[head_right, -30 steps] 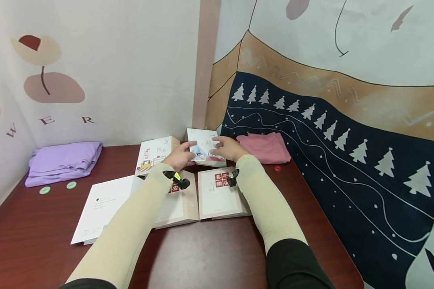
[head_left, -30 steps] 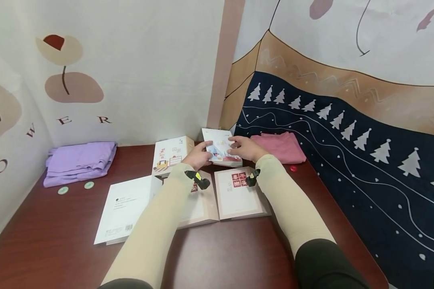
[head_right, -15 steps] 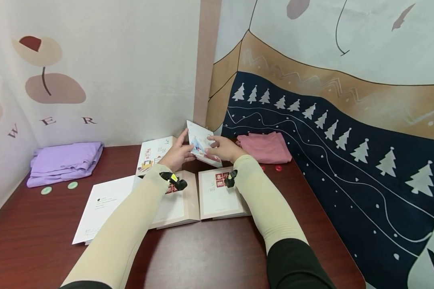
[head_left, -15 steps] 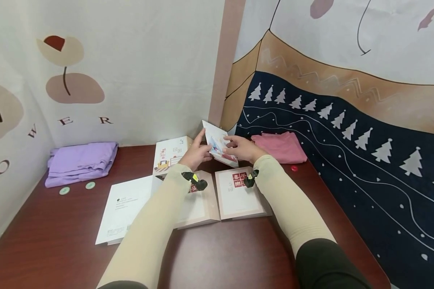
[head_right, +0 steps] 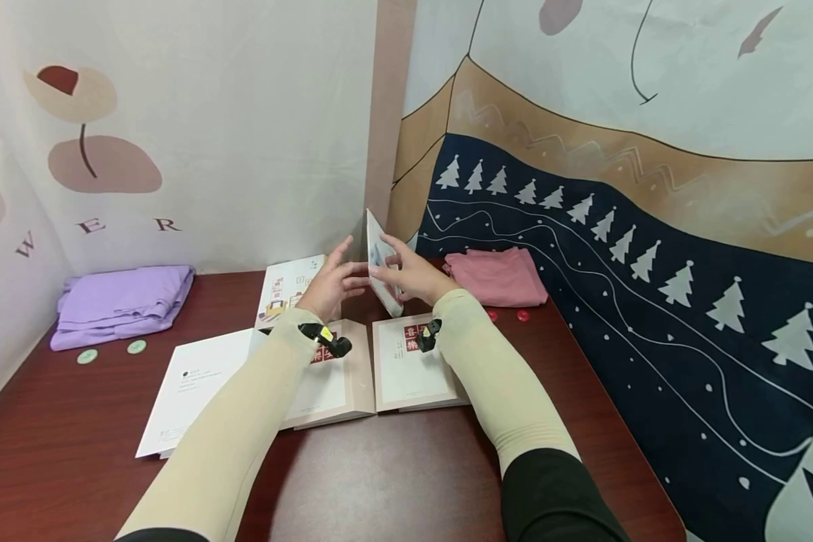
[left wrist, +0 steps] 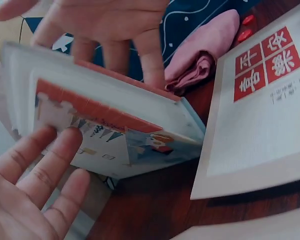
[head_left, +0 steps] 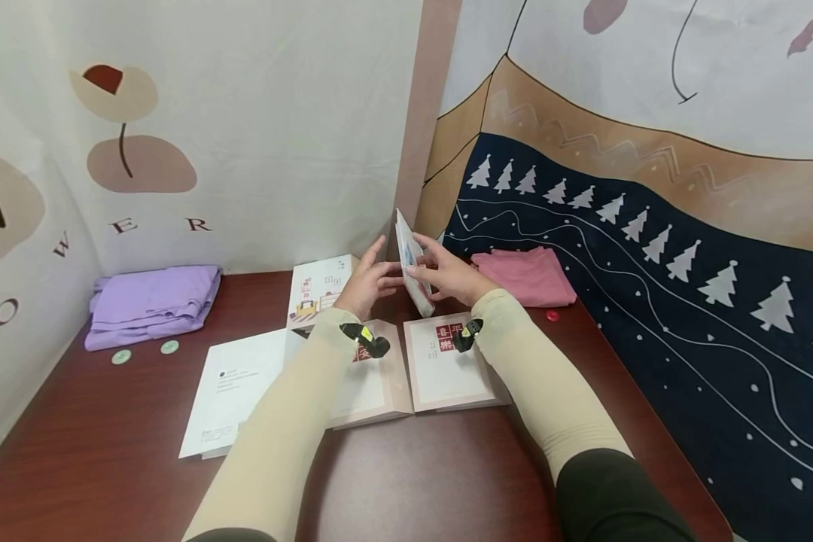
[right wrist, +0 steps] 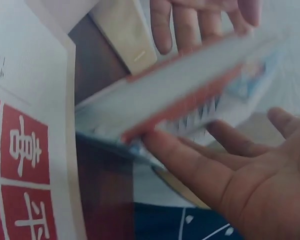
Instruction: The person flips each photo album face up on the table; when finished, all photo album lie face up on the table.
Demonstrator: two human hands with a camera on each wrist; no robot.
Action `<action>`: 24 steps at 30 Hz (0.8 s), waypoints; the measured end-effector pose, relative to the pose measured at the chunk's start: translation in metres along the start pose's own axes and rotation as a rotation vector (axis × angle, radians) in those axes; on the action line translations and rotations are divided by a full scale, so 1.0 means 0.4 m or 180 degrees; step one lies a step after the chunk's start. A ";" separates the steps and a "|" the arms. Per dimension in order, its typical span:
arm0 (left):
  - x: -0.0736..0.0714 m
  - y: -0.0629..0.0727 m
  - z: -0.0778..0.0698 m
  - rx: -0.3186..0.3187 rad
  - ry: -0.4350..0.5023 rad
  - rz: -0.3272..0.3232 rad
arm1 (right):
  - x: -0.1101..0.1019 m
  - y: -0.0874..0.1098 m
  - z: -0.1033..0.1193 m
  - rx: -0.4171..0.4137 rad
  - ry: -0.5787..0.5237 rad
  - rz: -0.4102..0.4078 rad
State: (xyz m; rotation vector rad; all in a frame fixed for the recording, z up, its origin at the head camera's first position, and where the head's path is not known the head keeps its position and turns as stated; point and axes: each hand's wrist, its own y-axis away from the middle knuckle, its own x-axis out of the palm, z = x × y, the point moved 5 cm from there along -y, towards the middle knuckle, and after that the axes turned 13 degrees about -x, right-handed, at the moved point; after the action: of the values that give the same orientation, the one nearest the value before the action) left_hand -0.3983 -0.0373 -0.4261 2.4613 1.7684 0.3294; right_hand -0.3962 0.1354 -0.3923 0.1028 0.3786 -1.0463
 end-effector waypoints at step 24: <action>-0.005 -0.015 0.048 -0.0741 -0.1783 -0.0181 | -0.079 0.011 -0.028 0.0511 0.0996 -0.0869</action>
State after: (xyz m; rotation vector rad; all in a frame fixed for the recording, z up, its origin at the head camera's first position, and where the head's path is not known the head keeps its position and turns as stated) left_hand -0.4003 -0.0364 -0.4463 2.0644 1.4609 -0.1442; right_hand -0.4092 0.1667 -0.3921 0.3695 0.6034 -1.3346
